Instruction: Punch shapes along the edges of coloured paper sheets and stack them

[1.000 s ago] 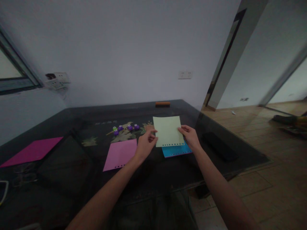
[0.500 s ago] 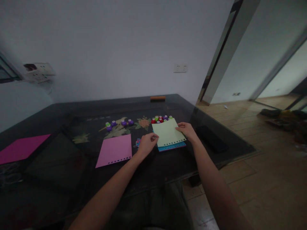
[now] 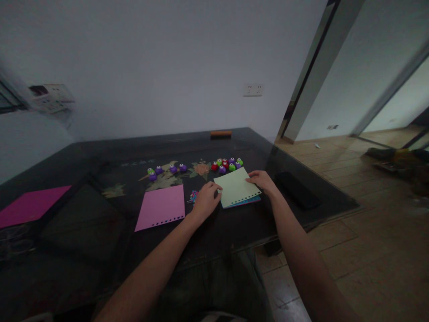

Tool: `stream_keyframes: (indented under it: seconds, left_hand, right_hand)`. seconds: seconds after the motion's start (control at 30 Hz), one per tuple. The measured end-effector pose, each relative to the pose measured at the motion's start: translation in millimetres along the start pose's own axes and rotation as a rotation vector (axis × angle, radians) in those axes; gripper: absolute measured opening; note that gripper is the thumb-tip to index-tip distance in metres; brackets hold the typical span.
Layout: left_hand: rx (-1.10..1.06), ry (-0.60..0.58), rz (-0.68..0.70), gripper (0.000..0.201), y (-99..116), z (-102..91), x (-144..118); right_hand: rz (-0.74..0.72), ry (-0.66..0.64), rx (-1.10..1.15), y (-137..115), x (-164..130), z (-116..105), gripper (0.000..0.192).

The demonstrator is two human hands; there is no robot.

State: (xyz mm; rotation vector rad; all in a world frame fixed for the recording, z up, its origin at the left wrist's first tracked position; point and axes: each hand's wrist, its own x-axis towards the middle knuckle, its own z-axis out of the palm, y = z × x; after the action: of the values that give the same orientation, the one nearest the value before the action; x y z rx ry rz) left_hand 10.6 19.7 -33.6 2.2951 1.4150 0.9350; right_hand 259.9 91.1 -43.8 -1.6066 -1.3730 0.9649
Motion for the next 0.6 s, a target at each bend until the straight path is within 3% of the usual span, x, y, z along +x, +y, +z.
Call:
stream_keyframes:
  seconds: [0.33, 0.5, 0.6]
  left_hand:
    - [0.103, -0.135, 0.027, 0.037, -7, 13.6, -7]
    - [0.108, -0.140, 0.018, 0.037, -9, 14.3, -6]
    - [0.091, -0.128, 0.018, 0.036, -8, 14.4, -7]
  right_hand:
    - [-0.012, -0.016, -0.031, 3, 1, 0, 0.024]
    - [-0.016, -0.031, -0.069, 0, -1, -2, 0.026]
    - [0.008, 0.024, -0.140, -1, -1, -4, 0.025]
